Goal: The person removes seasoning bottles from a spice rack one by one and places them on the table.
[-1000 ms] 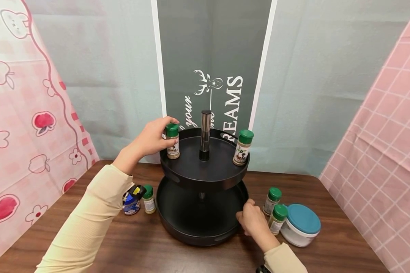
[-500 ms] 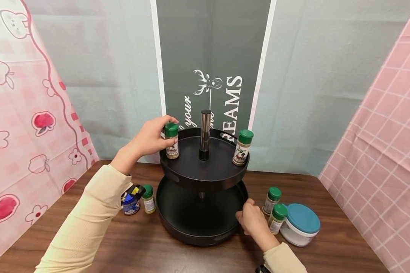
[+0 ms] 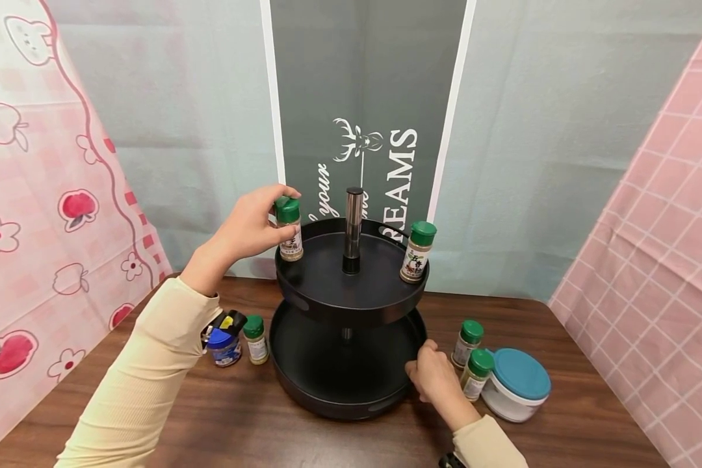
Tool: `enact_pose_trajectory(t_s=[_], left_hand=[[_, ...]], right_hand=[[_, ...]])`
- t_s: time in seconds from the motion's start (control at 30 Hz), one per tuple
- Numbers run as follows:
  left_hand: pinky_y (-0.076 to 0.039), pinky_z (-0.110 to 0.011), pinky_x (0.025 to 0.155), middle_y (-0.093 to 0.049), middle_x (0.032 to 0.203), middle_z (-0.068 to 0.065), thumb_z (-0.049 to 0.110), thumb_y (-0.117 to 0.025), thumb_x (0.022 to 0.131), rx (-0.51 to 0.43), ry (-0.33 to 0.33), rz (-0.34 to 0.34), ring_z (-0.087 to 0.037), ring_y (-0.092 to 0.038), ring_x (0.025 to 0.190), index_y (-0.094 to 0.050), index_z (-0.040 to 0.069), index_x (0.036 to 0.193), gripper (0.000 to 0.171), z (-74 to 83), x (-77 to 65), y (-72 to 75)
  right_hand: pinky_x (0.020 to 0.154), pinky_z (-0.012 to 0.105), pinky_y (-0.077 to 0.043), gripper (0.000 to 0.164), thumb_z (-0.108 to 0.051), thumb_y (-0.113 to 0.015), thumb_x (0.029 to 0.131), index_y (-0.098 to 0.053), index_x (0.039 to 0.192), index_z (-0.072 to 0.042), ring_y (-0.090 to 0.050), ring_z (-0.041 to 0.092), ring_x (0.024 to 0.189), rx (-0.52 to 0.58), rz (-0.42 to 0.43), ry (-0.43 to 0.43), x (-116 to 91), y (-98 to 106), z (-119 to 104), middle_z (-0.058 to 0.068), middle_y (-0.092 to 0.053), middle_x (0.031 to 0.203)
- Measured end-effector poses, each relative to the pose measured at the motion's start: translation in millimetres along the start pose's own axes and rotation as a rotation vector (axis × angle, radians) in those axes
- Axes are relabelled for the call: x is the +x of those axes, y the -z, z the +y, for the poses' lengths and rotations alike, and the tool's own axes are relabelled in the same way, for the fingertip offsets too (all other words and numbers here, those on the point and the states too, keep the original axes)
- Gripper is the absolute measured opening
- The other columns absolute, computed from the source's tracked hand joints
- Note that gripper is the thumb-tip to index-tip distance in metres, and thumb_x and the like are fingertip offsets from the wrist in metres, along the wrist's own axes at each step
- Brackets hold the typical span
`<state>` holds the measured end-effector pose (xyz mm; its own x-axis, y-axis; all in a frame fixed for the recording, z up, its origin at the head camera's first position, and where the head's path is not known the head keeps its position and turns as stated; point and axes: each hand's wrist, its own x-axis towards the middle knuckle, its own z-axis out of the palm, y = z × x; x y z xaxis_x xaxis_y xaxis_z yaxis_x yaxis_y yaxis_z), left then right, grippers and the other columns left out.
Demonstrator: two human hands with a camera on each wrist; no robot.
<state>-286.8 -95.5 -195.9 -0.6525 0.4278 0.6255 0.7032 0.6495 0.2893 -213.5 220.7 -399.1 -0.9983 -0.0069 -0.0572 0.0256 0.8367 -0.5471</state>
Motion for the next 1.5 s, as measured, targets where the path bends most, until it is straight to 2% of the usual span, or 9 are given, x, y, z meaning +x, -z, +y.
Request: enact_pose_trajectory(t_s=[0.27,0.77,1.13,1.5], left_hand=[[-0.046,-0.042,0.073,-0.058,0.096,-0.014,0.012,-0.067,0.074,0.001,0.0,0.01,-0.024,-0.049,0.084,-0.053,0.004,0.111,0.04,-0.5,-1.2,1.1],[-0.046,-0.042,0.071,-0.058,0.098,-0.015,0.012,-0.068,0.074,-0.011,-0.056,0.113,-0.024,-0.048,0.083,-0.054,0.001,0.111,0.041,7.0,-12.3,15.3],[-0.048,-0.042,0.068,-0.057,0.1,-0.014,0.013,-0.07,0.074,-0.01,-0.003,0.12,-0.022,-0.051,0.08,-0.054,0.003,0.112,0.043,2.4,-30.0,27.5],[-0.054,-0.038,0.059,-0.057,0.098,-0.013,0.015,-0.07,0.076,0.004,0.012,0.118,-0.019,-0.054,0.076,-0.054,0.004,0.114,0.043,-7.2,-48.0,34.4]], right_hand=[[0.04,0.03,-0.045,0.059,-0.011,-0.05,0.082,-0.021,0.122,0.02,-0.05,0.017,0.038,0.004,-0.001,0.0,0.2,-0.3,-0.7,0.008,-0.052,0.053],[0.039,0.03,-0.045,0.057,-0.01,-0.051,0.082,-0.021,0.121,0.021,-0.049,0.016,0.038,0.011,-0.003,-0.005,0.4,1.0,-1.4,0.008,-0.052,0.053],[0.038,0.03,-0.044,0.057,-0.011,-0.051,0.082,-0.022,0.12,0.021,-0.049,0.016,0.037,0.008,0.011,0.002,0.2,-0.2,-1.1,0.007,-0.052,0.052],[0.039,0.03,-0.044,0.057,-0.011,-0.051,0.082,-0.022,0.12,0.02,-0.049,0.016,0.037,0.004,0.012,0.002,0.3,0.3,-0.2,0.007,-0.052,0.052]])
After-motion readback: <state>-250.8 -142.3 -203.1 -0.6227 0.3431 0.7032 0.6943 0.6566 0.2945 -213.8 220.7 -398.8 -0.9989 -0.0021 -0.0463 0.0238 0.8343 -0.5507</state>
